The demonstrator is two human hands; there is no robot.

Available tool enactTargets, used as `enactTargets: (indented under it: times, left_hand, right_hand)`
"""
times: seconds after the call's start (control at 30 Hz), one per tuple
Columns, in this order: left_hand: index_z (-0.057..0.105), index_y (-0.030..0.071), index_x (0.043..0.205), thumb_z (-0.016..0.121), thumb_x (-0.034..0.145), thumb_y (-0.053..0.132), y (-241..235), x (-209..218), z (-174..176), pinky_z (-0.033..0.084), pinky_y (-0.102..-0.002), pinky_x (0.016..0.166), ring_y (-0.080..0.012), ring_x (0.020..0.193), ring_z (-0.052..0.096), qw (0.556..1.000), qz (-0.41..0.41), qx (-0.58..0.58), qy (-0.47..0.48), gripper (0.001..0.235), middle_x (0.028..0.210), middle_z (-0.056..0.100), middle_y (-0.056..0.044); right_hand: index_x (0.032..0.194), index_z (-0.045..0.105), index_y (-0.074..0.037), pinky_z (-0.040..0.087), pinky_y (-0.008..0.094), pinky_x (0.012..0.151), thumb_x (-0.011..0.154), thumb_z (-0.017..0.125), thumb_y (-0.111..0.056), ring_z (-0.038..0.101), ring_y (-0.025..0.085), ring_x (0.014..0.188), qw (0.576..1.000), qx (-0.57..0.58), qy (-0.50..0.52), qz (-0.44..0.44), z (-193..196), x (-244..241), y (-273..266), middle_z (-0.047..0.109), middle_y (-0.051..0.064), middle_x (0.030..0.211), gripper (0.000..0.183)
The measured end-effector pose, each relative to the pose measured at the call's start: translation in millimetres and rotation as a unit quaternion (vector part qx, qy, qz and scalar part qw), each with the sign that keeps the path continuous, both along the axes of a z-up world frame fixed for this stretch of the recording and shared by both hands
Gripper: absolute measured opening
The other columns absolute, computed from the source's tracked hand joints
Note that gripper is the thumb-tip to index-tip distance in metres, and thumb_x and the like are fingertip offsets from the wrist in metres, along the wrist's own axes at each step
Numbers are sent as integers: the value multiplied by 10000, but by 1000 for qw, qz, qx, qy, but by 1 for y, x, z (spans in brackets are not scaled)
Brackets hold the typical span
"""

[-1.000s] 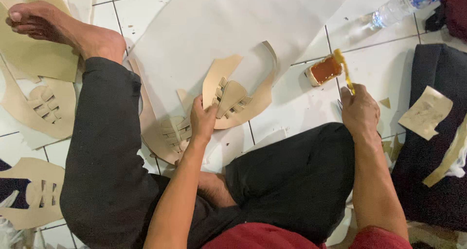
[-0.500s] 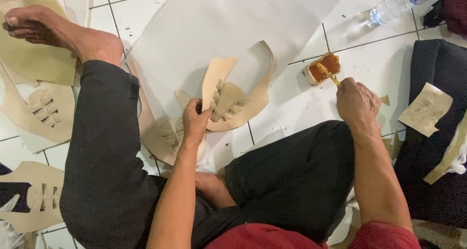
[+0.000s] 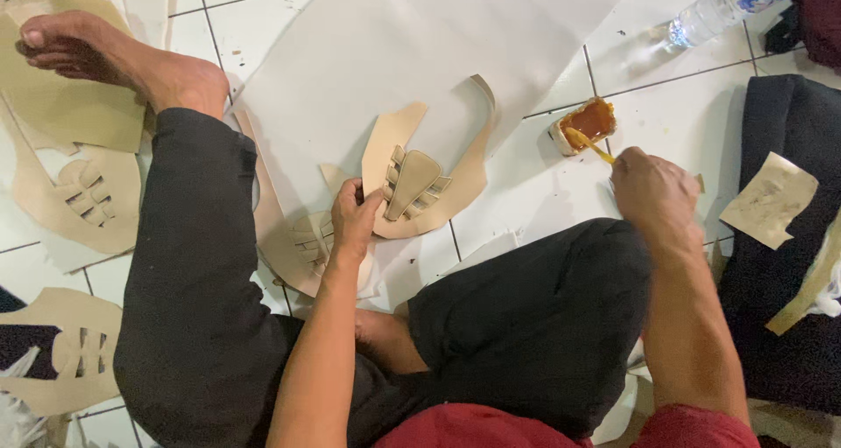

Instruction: The person sits on the floor and applies glue to beige shoe sole components using a brush. They then press the glued parts together to assemble the shoe sole.

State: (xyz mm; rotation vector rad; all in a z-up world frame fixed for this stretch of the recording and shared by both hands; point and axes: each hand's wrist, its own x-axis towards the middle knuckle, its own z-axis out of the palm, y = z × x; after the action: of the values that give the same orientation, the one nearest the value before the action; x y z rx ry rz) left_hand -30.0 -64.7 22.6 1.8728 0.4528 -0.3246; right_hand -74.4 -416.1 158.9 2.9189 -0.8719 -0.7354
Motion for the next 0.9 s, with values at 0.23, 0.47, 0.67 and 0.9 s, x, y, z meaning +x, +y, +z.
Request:
enactTargets:
  times: [0.23,0.47,0.67,0.9]
  left_hand:
    - [589,89,849,581,799,283,1,0,2,372,-299,597,-139,623,434,1000,-16,10,-20,200,673,523,-2]
    - [596,84,910,545,832,291,4,-3,-5,406,-312,659,-155,675,495,999,-17,21,-30,227,738,571,-10]
    - [604,61,980,543,819,313,3,-1,-17,426,-337,671,-190,688,536,997,-23,52,-46,305,764,613,-38]
    - [603,83,918,548,800,272,6,-1,-33,426,-418,689,-307,759,610,989,-39,98,-103,229,805,668,-104]
  right_hand:
    - [1066,639,-130,458,505,700,978,367,-327,614,472,890,994,-40,-91,37,3,-32,-19,666,267,884,348]
    - [1088,635,-159,452,514,747,966,358,-362,594,466,944,999,2,-53,9,-2,-45,-11,663,260,938,365]
    - [1013,668,-156,393,391,685,924,457,-320,513,299,816,982,174,-69,-14,8,-50,-11,612,133,843,281]
    - [919,567,-42,282,183,524,853,600,-191,423,71,591,577,726,-357,-106,43,-67,11,528,51,743,166]
